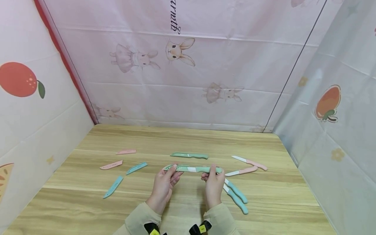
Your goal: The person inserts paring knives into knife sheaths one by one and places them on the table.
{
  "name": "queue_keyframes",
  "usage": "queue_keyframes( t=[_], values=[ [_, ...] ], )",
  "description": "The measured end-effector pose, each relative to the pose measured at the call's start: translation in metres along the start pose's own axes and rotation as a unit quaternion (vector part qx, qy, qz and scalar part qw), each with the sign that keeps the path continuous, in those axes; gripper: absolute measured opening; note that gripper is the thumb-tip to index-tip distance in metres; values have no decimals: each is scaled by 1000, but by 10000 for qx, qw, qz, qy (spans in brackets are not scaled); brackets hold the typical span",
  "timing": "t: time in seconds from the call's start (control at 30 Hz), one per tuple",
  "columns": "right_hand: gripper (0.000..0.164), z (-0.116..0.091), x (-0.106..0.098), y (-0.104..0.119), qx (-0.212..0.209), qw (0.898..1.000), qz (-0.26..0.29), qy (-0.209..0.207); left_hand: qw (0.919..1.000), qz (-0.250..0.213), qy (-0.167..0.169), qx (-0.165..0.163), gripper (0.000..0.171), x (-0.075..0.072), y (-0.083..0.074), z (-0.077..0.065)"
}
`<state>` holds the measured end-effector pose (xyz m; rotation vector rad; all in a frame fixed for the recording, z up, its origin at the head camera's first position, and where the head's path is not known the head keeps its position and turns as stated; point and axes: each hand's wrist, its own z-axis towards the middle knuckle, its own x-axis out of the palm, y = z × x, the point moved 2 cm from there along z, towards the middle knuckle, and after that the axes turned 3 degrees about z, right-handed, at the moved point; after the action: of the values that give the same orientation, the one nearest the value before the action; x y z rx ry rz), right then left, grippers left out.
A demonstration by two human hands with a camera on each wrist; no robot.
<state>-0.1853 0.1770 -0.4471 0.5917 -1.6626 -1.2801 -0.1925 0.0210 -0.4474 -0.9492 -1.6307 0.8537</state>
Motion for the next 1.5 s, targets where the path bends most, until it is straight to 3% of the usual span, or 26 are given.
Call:
queue_keyframes(
  t=[0.97, 1.5],
  values=[
    [21, -2, 1, -4, 138, 9998, -73, -139, 10000, 32, -3, -79, 32, 1, 4, -1],
    [15, -3, 3, -7, 166, 9996, 23, -210, 10000, 30, 5, -80, 33, 1, 5, -1]
  ],
)
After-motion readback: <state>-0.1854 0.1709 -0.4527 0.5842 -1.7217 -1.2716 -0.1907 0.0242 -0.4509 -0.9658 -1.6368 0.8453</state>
